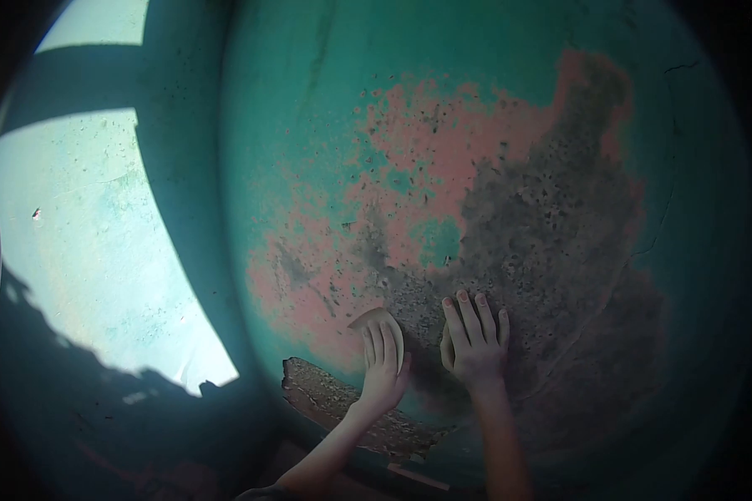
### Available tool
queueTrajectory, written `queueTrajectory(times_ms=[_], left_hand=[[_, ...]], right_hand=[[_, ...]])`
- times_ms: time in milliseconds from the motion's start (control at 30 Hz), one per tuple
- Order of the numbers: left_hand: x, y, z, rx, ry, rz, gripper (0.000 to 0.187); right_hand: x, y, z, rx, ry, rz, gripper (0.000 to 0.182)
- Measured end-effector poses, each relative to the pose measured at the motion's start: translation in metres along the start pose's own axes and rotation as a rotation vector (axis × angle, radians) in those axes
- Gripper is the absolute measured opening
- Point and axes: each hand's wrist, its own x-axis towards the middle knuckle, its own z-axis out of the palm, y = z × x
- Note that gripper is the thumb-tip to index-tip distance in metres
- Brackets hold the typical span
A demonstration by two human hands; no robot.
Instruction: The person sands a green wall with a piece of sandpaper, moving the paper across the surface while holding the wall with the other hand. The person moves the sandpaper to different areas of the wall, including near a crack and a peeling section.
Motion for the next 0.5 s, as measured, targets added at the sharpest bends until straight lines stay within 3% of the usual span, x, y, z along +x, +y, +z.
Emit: queueTrajectory(times_ms=[67, 200, 267, 300, 367, 467, 500], left_hand=[[0.05, -0.025, -0.028, 0.203, 0.024, -0.047, 0.077], [0.062, -0.017, -0.027, 0.086, 0.216, -0.1, 0.077], [0.004, 0.02, 0.008, 0.012, 0.013, -0.01, 0.076], [-0.009, 0.025, 0.004, 0.009, 0.011, -0.016, 0.076], [-0.016, 0.026, -0.009, 0.033, -0.228, 0.02, 0.077], [0.061, 0.007, -0.057, 0.069, 0.033, 0.003, 0.074], [0.085, 0.004, -0.068, 0.072, 0.029, 0.0, 0.074]], right_hand=[[0.0, 0.0, -0.001, 0.007, -0.012, 0.005, 0.049], [0.0, -0.002, 0.001, 0.0, 0.006, 0.016, 0.048], [0.001, -0.001, 0.001, -0.009, 0.004, 0.008, 0.048], [-0.002, -0.001, 0.0, 0.0, -0.002, 0.007, 0.048], [0.001, 0.0, 0.002, 0.001, 0.01, 0.002, 0.048], [0.0, -0.001, 0.0, 0.012, 0.01, 0.009, 0.049], [0.001, -0.002, 0.0, 0.018, 0.01, 0.013, 0.049]])
